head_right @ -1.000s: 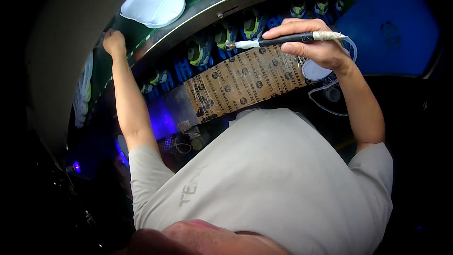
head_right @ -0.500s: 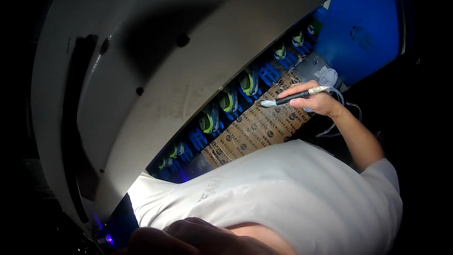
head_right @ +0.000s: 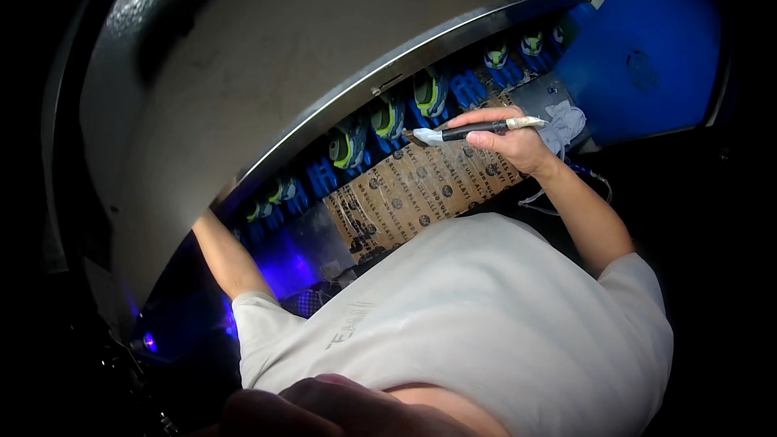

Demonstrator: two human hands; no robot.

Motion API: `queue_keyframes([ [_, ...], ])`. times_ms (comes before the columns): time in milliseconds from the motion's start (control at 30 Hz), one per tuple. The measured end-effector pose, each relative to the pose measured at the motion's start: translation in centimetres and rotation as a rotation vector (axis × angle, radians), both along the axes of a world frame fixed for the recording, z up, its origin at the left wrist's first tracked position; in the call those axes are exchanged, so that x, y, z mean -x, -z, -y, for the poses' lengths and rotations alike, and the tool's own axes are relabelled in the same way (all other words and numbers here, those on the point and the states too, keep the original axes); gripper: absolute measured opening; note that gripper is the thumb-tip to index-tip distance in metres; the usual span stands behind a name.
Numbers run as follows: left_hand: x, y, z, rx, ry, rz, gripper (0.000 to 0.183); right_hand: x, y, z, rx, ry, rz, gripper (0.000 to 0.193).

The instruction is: The person repeatedly picks up white slipper soles from a conveyor belt and applies a dark substance to the insole using a small brush. The person works one at a time, rotating each sole to cover the surface, then places the treated sole back on the belt.

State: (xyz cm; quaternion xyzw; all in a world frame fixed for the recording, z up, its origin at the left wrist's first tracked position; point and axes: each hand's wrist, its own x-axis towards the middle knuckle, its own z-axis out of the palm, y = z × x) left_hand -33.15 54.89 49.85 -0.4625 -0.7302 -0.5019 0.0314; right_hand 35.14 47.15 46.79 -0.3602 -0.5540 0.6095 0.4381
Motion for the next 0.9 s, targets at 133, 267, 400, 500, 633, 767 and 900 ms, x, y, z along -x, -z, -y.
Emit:
queue_keyframes([
  [133, -5.9, -1.4, 7.4, -0.537, 0.280, 0.850, 0.069, 1.0, 1.7, 1.0, 0.196, -0.009, -0.391, 0.030],
  [267, -15.2, -0.7, 13.5, -0.797, 0.355, 1.165, 0.069, 2.4, 1.4, 2.7, 0.248, -0.020, -0.534, 0.032],
  [400, -26.2, 4.0, 15.9, -0.485, 0.711, 1.533, 0.076, 3.8, 0.4, 3.5, 0.233, -0.106, -0.497, 0.031],
  [500, -33.7, 7.2, 18.4, -0.308, 0.686, 1.652, 0.084, 6.4, -0.9, 5.6, 0.128, -0.175, -0.295, 0.026],
  [633, -37.8, 8.1, 19.9, -0.099, 0.768, 1.746, 0.078, 9.6, -2.7, 5.7, -0.097, -0.203, 0.096, 0.023],
  [767, -38.9, 8.1, 19.7, -0.079, 0.886, 1.693, 0.070, 13.0, -1.9, 4.1, -0.561, -0.040, 0.216, 0.024],
  [900, -39.0, 7.2, 18.2, -0.154, 0.954, 1.725, 0.068, 13.8, -2.6, 4.5, -0.928, -0.115, 0.364, 0.027],
])
